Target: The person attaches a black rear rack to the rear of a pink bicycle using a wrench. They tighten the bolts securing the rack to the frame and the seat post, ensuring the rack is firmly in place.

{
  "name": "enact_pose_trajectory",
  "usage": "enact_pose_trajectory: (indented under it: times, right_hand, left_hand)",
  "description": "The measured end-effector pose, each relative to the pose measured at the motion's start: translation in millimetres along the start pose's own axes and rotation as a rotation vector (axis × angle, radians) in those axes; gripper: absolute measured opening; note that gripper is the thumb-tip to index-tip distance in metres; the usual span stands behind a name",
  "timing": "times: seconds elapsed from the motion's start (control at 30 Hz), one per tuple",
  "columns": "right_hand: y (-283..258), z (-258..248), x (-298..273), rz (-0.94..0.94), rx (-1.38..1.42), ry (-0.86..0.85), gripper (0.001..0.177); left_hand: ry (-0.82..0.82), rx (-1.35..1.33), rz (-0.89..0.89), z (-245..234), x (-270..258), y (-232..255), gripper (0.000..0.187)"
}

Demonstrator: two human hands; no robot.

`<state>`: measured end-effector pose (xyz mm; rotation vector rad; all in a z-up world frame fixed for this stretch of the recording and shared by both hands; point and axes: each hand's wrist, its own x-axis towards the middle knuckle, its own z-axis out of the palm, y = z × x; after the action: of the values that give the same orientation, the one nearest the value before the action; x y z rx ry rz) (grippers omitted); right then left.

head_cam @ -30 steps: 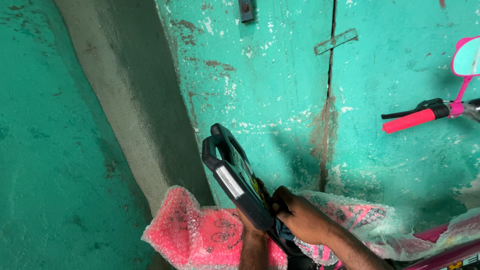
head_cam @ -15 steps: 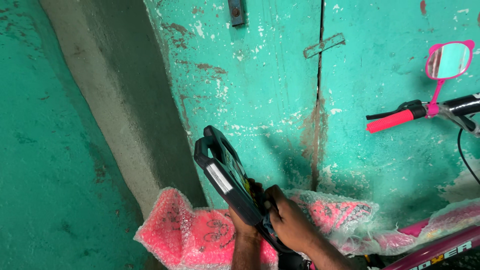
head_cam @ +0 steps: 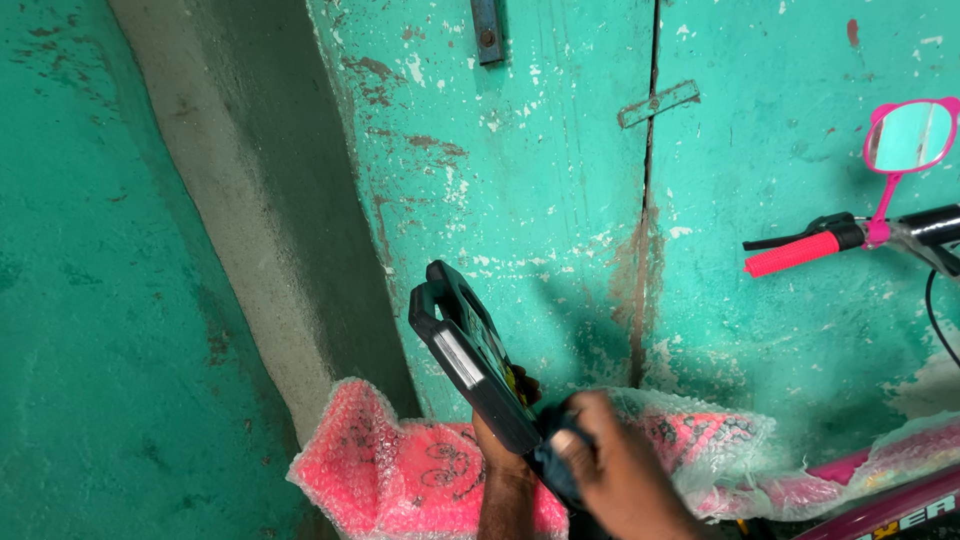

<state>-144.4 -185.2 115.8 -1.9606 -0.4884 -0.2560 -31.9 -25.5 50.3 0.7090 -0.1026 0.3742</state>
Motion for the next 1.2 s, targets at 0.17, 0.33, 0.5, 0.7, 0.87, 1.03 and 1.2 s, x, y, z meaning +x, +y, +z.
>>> enact_pose_trajectory:
  times: [0.17,0.33,0.5,0.7,0.87,1.03,1.2]
  right_hand:
    - [25.6,19.9,-7.7,-0.039,-0.178,-0.027,0.023]
    - [29.0,1.2,-9.2,-0.085,-0.419,-0.166,0.03]
    - [5.4,23.5,-7.3,0.098,-0.253,0.127,0.028]
    - [13.5,13.4,-9.3,0.036,-0.53,-0.091,0.037]
    - [14.0,-7.7,14.8,-0.02,-0.476,0.268,0.043]
    - [44.9,24.8,35.7,-0.392,-0.643,0.037,0.017]
    - [45.1,22.0,77.7,-0.283,-0.606,-0.02,0.025]
  left_hand:
    - [-0.059,-0.03,0.027,-1.6,4.1,-2.9,0.03]
    - [-0.062,-0.027,0.046,-4.9,8.5,-7.3,0.035]
    - [-0.101,-0.004,0.06,-4.3,13.8,-5.6,0.037]
    - [-0.018,-0.083,-0.011,10.0,7.1,-1.6,0.04]
    - [-0.063,-0.107,0.017,18.5,2.4,2.6,0.044]
    - [0.006,-0.077,-0.024,26.7,-2.2,10.0,0.047]
    - [-0.024,-0.091,-0.131,24.4,-8.1,12.8,0.056]
